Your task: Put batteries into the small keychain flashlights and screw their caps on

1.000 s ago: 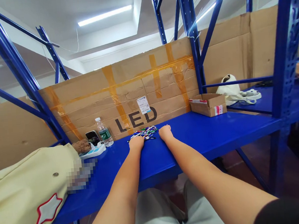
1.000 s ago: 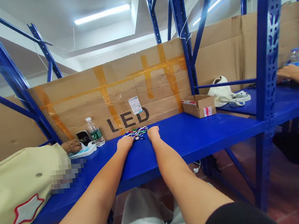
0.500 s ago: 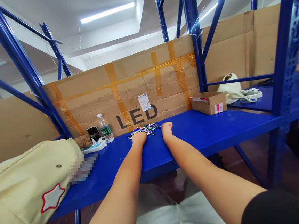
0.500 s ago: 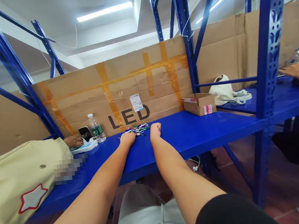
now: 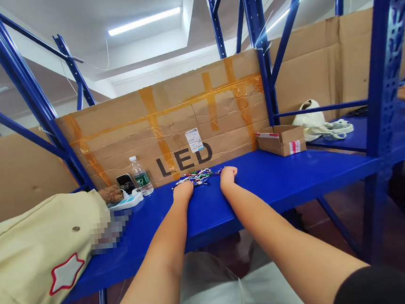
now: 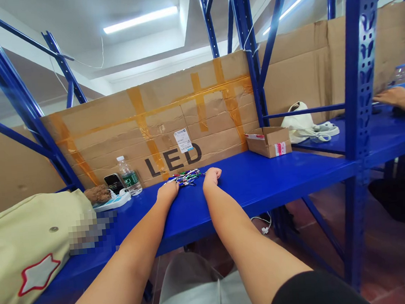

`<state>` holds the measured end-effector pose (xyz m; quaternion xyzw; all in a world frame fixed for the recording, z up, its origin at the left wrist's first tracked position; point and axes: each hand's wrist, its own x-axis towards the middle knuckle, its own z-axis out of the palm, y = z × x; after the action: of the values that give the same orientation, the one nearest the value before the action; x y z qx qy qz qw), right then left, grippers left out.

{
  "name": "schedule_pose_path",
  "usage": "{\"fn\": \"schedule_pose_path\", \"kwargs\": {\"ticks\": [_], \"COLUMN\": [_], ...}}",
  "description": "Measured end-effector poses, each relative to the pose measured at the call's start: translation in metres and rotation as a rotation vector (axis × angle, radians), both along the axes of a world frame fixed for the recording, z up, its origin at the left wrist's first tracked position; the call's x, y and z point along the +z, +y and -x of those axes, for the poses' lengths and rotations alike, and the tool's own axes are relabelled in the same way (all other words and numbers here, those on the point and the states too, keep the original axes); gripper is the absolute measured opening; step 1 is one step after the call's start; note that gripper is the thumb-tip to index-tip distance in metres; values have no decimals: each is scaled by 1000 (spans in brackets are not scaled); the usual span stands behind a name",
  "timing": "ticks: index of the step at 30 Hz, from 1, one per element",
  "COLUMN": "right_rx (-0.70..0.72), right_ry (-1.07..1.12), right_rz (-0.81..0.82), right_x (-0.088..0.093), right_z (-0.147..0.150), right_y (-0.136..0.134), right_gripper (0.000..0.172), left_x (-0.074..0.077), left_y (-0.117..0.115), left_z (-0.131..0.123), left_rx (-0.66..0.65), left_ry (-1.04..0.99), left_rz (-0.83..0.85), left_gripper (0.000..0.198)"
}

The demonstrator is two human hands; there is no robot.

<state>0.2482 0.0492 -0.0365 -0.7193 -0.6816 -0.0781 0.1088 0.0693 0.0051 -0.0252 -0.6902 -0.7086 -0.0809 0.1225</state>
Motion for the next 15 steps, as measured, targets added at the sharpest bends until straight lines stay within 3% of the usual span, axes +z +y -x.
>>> {"fn": "schedule_pose_path", "kwargs": {"ticks": [5, 15], "right_rx": [-105, -105], "right_ry": [19, 158], "right_rz": [27, 74], "right_x": [5, 10], "right_z": [-3, -13], "right_y": [-3, -14], "right_gripper": [20, 28], "left_x": [0, 0], "left_y": [-6, -3], "left_z": [8, 8], "left_rx": [16, 9], "left_ry": [-81, -116], "left_rz": [-7, 4], "left_gripper": [53, 51]}}
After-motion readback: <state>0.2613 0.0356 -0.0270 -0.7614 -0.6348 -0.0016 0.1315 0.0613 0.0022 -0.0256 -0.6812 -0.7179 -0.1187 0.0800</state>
